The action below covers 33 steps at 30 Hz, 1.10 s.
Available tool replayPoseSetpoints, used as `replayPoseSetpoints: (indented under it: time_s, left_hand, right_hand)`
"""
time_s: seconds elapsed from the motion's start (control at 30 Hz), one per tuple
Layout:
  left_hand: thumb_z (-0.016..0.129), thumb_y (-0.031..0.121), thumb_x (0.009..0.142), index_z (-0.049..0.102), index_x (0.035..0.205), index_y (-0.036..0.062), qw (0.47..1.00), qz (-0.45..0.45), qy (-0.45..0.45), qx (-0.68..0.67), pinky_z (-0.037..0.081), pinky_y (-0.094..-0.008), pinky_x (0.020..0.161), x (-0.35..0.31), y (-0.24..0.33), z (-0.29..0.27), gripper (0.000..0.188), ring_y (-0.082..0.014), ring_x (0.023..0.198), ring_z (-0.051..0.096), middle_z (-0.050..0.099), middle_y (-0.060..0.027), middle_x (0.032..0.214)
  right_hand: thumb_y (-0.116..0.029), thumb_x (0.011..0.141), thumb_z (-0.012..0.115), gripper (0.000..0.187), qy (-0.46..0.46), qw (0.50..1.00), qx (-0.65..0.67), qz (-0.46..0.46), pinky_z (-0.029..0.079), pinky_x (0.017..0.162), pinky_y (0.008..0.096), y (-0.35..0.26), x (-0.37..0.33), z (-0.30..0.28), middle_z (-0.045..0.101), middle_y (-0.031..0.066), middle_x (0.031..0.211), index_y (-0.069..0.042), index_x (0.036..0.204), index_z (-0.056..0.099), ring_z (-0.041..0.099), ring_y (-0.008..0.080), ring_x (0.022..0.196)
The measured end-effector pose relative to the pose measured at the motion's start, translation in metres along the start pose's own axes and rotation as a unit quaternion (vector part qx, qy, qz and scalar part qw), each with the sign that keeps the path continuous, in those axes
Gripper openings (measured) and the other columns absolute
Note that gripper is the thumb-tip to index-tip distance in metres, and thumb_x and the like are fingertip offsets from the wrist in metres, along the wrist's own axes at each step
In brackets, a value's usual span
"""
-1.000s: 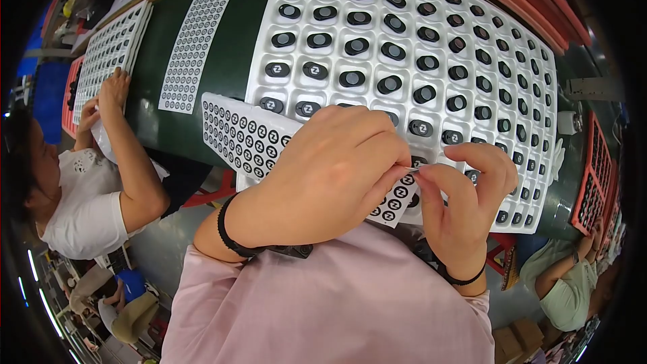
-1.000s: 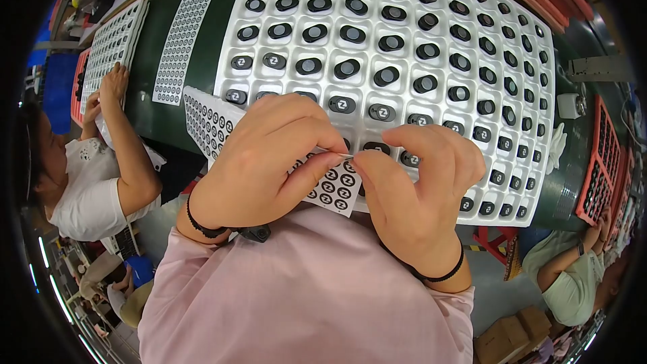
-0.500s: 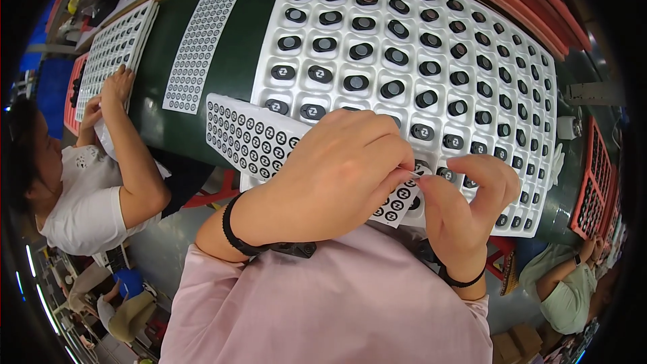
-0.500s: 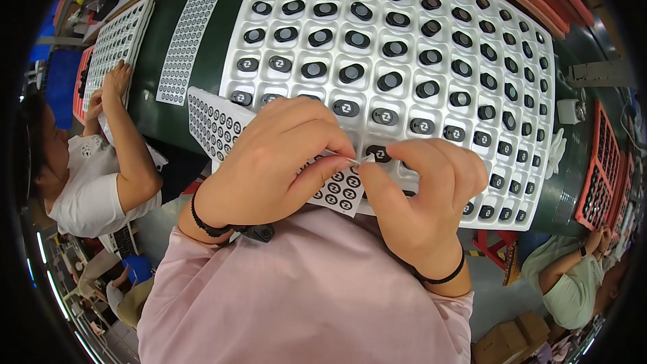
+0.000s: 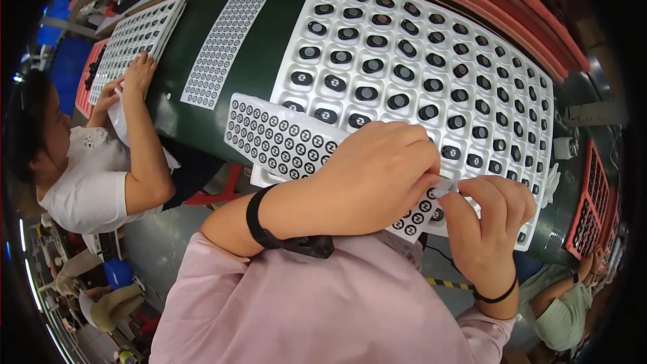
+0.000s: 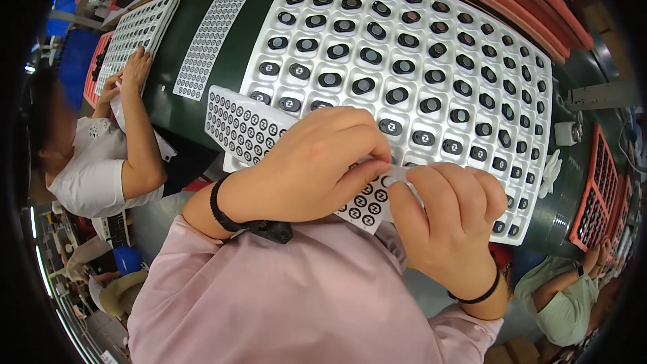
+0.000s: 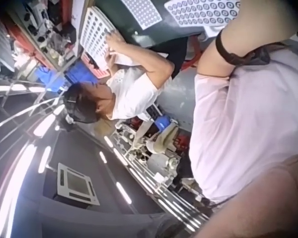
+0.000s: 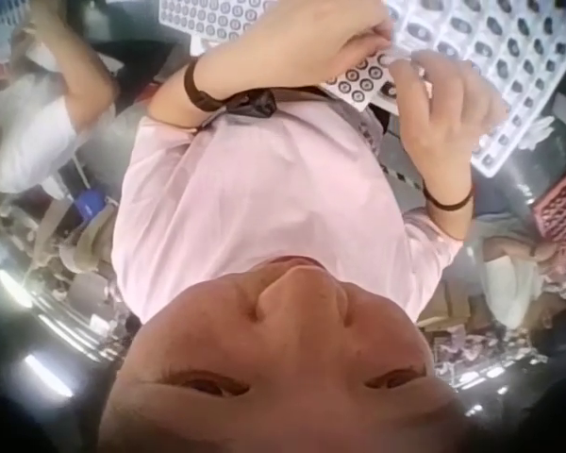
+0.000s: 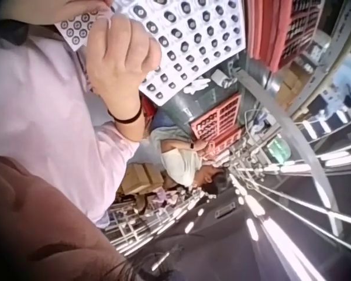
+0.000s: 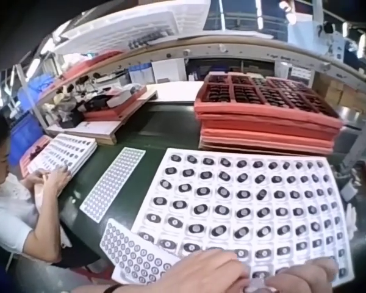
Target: The person peels stickers from a sheet and presses them onto small black components in a tray by hand. This process is repeated for several components, with the person occasionally repositioning the sticker sheet.
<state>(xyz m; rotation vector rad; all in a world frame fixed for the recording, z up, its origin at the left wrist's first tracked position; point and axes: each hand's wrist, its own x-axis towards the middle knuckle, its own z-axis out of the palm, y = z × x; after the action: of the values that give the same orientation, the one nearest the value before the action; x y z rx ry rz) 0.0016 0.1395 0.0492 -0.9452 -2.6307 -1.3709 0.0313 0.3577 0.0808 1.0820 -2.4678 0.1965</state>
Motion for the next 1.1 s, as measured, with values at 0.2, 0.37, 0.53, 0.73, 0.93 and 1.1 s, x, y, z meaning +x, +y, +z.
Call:
replayPoseSetpoints:
  time_s: [0.2,0.37,0.53,0.73,0.93,1.1]
  left_hand:
    - [0.075,0.007,0.083,0.067,0.101,0.0064,0.992,0.015,0.079,0.092,0.048,-0.0439,0.083,0.008,-0.017,0.019,0.02,-0.032,0.092,0.062,0.065,-0.0088,0.098]
    - [0.077,0.009,0.081,0.068,0.105,0.0059,0.985,0.024,0.052,0.163,0.05,-0.0452,0.083,-0.005,-0.017,-0.024,0.025,-0.0344,0.096,0.062,0.066,-0.0109,0.103]
    - [0.08,0.013,0.079,0.068,0.103,0.0057,0.966,0.01,-0.023,0.259,0.051,-0.045,0.082,0.004,-0.066,-0.085,0.027,-0.0345,0.095,0.063,0.066,-0.0104,0.101]
    - [0.081,0.015,0.079,0.069,0.1,0.0057,0.969,0.004,-0.127,0.21,0.05,-0.0441,0.08,0.022,-0.091,-0.08,0.026,-0.033,0.093,0.063,0.064,-0.0093,0.094]
    - [0.082,0.017,0.08,0.069,0.1,0.0067,0.977,-0.022,-0.163,0.133,0.05,-0.0436,0.079,0.029,-0.106,-0.082,0.025,-0.0321,0.091,0.062,0.063,-0.0085,0.093]
    - [0.082,0.017,0.08,0.069,0.099,0.0076,0.97,-0.039,-0.199,0.135,0.05,-0.0433,0.078,0.036,-0.109,-0.084,0.024,-0.0312,0.09,0.063,0.063,-0.0075,0.093]
  right_hand:
    - [-0.003,0.074,0.073,0.026,-0.089,0.99,0.112,0.02,0.039,0.092,0.0449,0.034,0.029,-0.018,0.06,0.0044,0.106,-0.011,0.096,0.063,0.056,0.0287,0.099]
    - [0.003,0.076,0.072,0.023,-0.146,0.958,0.241,0.056,0.039,0.093,0.0421,0.063,0.056,-0.007,0.055,0.0078,0.099,-0.007,0.093,0.059,0.054,0.0308,0.098]
    - [0.002,0.083,0.069,0.016,-0.196,0.92,0.335,0.052,0.042,0.089,0.035,0.082,0.088,0.034,0.053,0.0084,0.095,-0.003,0.093,0.058,0.053,0.0258,0.095]
    - [-0.003,0.09,0.069,0.008,-0.306,0.837,0.43,0.146,0.045,0.081,0.0301,0.071,0.133,0.079,0.053,0.006,0.093,-0.003,0.092,0.061,0.054,0.0179,0.089]
    - [-0.007,0.092,0.071,0.008,-0.375,0.809,0.422,0.163,0.046,0.078,0.0301,0.065,0.156,0.101,0.054,0.0054,0.093,-0.003,0.092,0.064,0.054,0.0163,0.086]
    - [-0.008,0.091,0.072,0.009,-0.38,0.819,0.406,0.143,0.046,0.078,0.0326,0.067,0.159,0.109,0.054,0.0058,0.091,-0.003,0.092,0.065,0.053,0.0189,0.086]
